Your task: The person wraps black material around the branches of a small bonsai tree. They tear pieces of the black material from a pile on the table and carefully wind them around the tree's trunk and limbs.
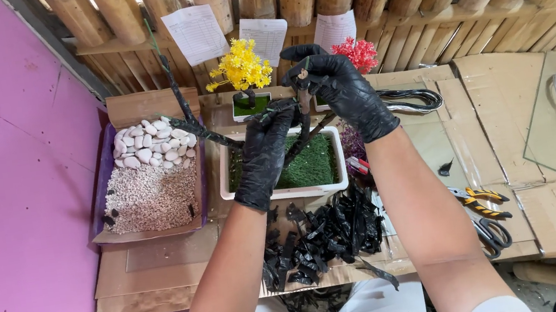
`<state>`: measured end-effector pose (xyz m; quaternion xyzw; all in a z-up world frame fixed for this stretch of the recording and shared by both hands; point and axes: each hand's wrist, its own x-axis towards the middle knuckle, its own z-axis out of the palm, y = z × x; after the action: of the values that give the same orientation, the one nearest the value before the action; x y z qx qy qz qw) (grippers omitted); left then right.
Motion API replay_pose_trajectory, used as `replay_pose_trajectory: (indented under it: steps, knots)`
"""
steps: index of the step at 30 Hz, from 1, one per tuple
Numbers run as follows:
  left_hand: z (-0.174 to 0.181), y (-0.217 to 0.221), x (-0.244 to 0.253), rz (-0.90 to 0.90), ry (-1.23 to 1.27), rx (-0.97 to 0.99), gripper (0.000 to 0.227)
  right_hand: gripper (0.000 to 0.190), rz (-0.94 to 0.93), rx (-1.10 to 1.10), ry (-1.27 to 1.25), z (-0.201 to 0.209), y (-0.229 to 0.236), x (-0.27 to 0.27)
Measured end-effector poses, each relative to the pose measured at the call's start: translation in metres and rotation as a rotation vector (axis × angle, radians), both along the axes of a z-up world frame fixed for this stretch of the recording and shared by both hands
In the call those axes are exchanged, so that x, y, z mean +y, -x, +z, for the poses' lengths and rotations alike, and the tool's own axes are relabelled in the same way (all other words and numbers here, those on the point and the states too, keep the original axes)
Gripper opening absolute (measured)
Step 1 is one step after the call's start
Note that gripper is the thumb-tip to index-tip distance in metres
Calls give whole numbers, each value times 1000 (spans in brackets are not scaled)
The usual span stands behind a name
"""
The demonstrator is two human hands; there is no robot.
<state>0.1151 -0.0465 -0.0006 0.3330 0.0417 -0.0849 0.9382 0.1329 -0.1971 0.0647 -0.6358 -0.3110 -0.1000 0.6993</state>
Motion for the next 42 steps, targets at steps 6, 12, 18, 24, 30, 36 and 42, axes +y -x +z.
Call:
replay_pose_trajectory:
  steps: [6, 12, 18, 24, 30, 36, 42]
  knots:
    - [45, 19, -7, 85, -672, 23, 37, 29, 82, 106, 114, 27, 7, 2]
    - [26, -14, -18, -33, -773, 214, 50, 18, 166, 202, 226, 71, 22, 18]
    - [26, -18, -4, -163, 117, 452, 40, 35, 309, 160, 258, 68, 19, 30]
    - [6, -27, 1, -274, 220, 329, 27, 49, 530, -328, 913, 49, -29, 7]
    - [6, -32, 2, -297, 410, 387, 18, 37, 500, 146, 588, 35, -39, 7]
    - [-4, 7, -8, -80, 47, -359, 40, 32, 424, 676, 167, 15, -49, 8]
    - [-4, -10, -18, -16, 250, 148, 17, 24, -31, 383, -136, 36, -5, 24]
